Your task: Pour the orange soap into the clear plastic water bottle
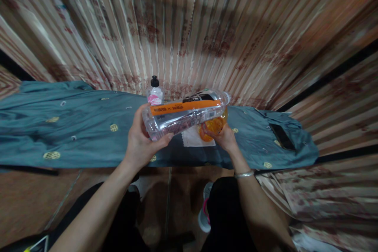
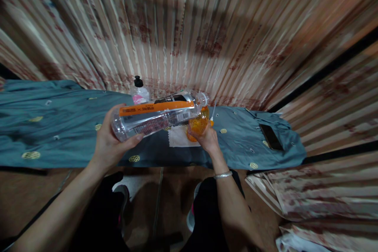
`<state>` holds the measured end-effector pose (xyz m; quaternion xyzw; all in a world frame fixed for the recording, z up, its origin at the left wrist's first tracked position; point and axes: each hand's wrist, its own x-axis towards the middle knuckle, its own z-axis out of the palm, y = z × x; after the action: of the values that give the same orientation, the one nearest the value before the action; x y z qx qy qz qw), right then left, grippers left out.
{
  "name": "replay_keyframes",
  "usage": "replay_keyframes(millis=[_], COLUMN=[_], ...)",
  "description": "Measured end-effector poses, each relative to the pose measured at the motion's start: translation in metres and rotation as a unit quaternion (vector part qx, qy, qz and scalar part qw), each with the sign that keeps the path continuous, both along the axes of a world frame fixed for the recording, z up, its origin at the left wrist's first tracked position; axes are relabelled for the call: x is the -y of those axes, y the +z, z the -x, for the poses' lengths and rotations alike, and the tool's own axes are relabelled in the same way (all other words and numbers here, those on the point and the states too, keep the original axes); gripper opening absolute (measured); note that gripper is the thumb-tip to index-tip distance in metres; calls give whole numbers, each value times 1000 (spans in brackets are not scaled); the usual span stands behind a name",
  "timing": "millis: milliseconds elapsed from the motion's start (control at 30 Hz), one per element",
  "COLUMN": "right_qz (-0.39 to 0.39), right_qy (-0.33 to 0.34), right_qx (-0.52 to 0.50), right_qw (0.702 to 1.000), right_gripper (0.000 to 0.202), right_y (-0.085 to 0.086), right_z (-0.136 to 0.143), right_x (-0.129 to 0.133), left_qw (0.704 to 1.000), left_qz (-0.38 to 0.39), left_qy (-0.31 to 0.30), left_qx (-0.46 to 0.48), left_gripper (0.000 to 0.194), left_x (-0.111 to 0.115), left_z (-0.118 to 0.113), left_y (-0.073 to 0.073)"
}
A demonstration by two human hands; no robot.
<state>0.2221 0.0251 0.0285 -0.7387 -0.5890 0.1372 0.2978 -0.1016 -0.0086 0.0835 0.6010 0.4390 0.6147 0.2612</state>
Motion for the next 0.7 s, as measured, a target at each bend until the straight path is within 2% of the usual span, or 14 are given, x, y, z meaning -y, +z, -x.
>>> replay_keyframes(millis=[200,700], right_qz=[19,-13], right_qy=[-7,-1], right_qx=[-16,-21], right_qw=[1000,1000], right_gripper=[63,65], right_y=[6,7], right_z=[4,6], right_x=[1,2], left_qw=[1000,1000], left_qz=[-7,-8], left_qy=[10,7], left_qx=[3,6], left_gripper=[90,86], left_x=[0,1], left_z=[-2,-3], left_y=[1,3])
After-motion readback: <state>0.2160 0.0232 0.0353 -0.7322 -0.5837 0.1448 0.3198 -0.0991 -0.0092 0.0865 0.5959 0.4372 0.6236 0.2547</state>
